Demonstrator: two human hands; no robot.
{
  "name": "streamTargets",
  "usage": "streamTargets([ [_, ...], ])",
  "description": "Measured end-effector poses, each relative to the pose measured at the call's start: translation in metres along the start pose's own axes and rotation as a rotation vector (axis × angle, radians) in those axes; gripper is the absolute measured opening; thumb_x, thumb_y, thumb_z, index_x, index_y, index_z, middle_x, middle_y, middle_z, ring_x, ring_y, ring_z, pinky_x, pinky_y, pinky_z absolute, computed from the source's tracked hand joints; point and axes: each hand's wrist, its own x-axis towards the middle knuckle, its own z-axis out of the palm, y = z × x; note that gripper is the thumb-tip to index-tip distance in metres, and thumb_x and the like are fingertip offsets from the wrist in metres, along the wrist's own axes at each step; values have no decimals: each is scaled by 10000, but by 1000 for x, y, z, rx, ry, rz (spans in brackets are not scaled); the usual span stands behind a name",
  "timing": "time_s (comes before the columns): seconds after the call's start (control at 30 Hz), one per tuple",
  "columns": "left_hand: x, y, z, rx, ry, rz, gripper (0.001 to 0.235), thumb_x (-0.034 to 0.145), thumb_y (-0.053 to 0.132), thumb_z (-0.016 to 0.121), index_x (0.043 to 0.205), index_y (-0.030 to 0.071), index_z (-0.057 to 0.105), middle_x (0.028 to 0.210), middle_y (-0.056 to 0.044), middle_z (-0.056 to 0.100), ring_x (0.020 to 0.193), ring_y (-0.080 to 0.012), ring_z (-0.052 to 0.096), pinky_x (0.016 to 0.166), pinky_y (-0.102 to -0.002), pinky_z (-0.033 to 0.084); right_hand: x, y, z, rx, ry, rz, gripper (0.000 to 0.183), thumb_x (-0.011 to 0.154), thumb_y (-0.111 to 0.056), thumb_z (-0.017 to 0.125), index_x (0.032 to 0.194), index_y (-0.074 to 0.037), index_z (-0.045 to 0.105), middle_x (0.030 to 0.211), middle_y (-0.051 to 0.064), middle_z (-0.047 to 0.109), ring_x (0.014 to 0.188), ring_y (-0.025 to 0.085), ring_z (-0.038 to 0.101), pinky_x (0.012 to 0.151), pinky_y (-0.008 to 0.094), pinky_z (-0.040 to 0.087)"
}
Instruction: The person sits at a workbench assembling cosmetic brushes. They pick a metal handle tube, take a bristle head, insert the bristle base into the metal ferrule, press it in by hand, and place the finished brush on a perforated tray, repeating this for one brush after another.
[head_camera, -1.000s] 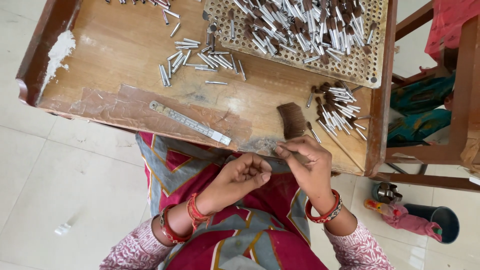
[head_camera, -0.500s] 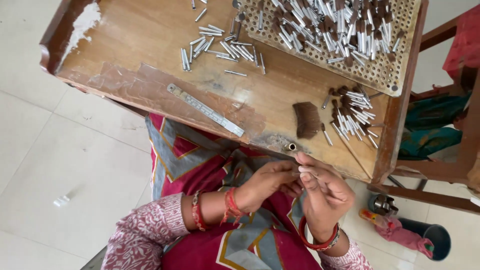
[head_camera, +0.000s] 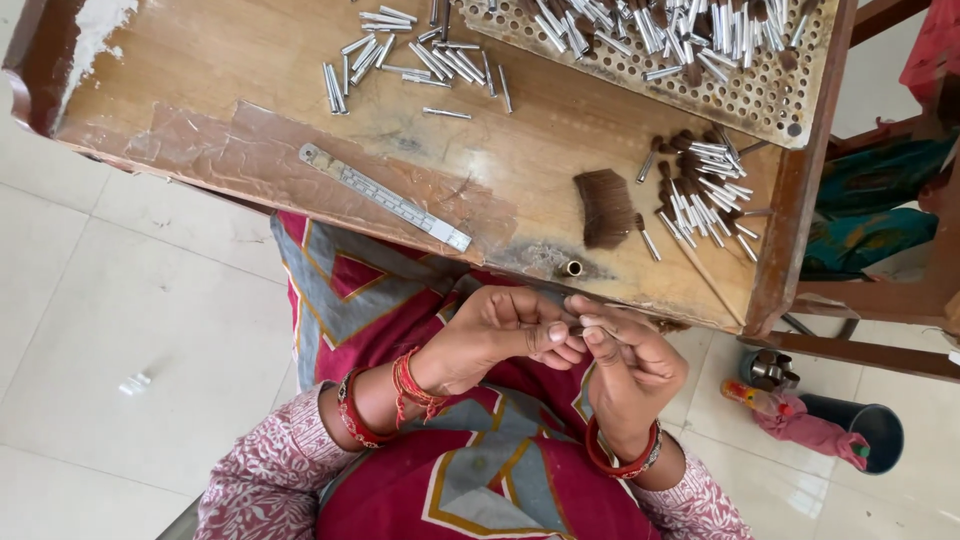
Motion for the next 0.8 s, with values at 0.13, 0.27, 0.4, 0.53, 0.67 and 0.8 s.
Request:
streamTargets([
  [0.13,2,-2,1,7,51,-11,209,1008,85,681,1139,-78,696,1036,-161,759,968,-211,750,886,-371,635,-2,3,0,-11,6,-22,111,980,74,697,1090,74,713,1139,221,739,1117,298,742,1009,382,594],
  [0.27,4,-8,-1,40,108,3,172,1000,77,693,1074,-78,702,968,-156,763,881,-197,756,793,-345,643,-4,4,-1,-68,-10,-24,95,978,74,699,1072,70,712,1128,214,737,1116,304,742,1003,383,600],
  [0.4,5,-6,-1,111,126,1,157,1002,88,694,1046,-63,698,929,-124,754,825,-159,735,745,-300,629,8,-13,-7,-215,-123,14,98,958,67,697,1051,76,725,1154,235,748,1068,284,738,962,367,591],
  [0.53,5,1,-7,251,167,37,136,1002,85,682,1043,-44,696,891,-69,731,784,-102,693,715,-254,605,18,-28,-19,-115,-110,86,143,987,22,678,1121,42,724,1138,196,755,1082,260,763,984,377,620],
  [0.67,2,13,-8,396,169,63,102,1002,56,664,1041,-35,693,897,-38,718,796,-63,668,713,-233,595,32,-23,-30,-751,-470,210,247,854,22,760,1094,-26,793,1015,125,831,893,198,802,817,299,605],
  [0.8,0,15,-1,465,105,91,85,1003,38,659,1037,-36,684,927,-28,715,821,-51,661,721,-224,585,37,-43,-7,-727,-450,-4,453,765,11,807,1204,7,693,1141,165,757,1023,240,744,874,310,571],
])
